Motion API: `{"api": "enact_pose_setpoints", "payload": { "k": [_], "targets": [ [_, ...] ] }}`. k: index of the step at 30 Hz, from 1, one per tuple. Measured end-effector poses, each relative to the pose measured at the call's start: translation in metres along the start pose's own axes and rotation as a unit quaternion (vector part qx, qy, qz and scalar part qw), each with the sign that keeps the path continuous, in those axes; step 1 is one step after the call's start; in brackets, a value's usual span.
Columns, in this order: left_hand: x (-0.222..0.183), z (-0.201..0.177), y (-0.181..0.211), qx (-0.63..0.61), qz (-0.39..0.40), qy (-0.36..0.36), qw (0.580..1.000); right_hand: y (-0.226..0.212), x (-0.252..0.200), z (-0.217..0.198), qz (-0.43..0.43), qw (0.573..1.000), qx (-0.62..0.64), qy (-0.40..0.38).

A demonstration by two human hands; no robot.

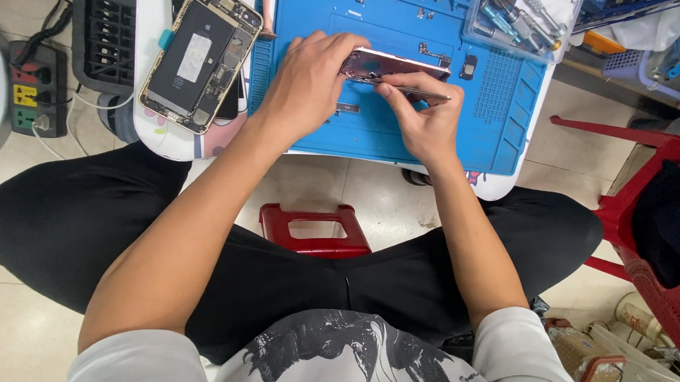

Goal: The person sits cross-legged on the floor and uses a metal prying tool to carefully separate the screen assembly from the frame of a smartphone. They work along the edges of the device, prying up the screen and detaching internal components on a blue work mat.

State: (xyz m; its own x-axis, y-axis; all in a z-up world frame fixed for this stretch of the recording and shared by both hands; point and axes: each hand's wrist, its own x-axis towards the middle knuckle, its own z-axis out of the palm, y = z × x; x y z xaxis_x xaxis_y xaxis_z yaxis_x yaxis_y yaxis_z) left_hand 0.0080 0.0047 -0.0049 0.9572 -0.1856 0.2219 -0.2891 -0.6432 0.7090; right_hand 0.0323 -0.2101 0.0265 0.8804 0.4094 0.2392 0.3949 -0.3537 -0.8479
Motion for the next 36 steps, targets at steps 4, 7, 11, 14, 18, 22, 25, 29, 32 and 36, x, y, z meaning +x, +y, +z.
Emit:
{"api": "enact_pose_setpoints", "payload": {
  "k": [4, 7, 11, 14, 18, 22, 25, 29, 32, 36],
  "targets": [
    [-0.003, -0.002, 0.000, -0.004, -0.004, -0.007, 1.000, -0.012, -0.001, -0.004, 0.008, 1.000, 0.010, -0.011],
    [-0.003, -0.001, 0.001, -0.004, -0.005, 0.001, 1.000, -0.023, 0.002, -0.011, 0.023, 0.998, 0.058, 0.002],
    [-0.003, 0.001, -0.001, -0.006, -0.008, 0.005, 1.000, -0.039, 0.012, -0.023, 0.019, 0.997, 0.071, 0.009],
    [-0.003, 0.004, 0.000, 0.002, -0.008, 0.017, 1.000, -0.051, 0.027, -0.022, 0.007, 0.998, 0.054, 0.019],
    [-0.005, -0.001, 0.005, -0.023, -0.011, 0.023, 0.999, -0.056, 0.063, 0.001, -0.086, 0.996, 0.030, -0.016],
    [-0.003, 0.001, 0.005, -0.020, -0.022, 0.043, 0.999, -0.050, 0.102, 0.028, -0.135, 0.988, -0.033, -0.072],
    [-0.003, 0.005, 0.003, -0.023, -0.038, 0.042, 0.998, -0.045, 0.117, 0.045, -0.075, 0.989, -0.055, -0.112],
    [0.000, 0.007, 0.001, -0.002, -0.043, 0.035, 0.998, -0.036, 0.136, 0.059, -0.064, 0.984, -0.054, -0.155],
    [0.000, 0.014, -0.002, 0.012, -0.043, 0.037, 0.998, -0.024, 0.144, 0.065, -0.043, 0.985, -0.087, -0.143],
    [-0.001, 0.018, 0.001, 0.023, -0.041, 0.052, 0.998, -0.032, 0.139, 0.054, -0.010, 0.984, -0.083, -0.158]
  ]
}}
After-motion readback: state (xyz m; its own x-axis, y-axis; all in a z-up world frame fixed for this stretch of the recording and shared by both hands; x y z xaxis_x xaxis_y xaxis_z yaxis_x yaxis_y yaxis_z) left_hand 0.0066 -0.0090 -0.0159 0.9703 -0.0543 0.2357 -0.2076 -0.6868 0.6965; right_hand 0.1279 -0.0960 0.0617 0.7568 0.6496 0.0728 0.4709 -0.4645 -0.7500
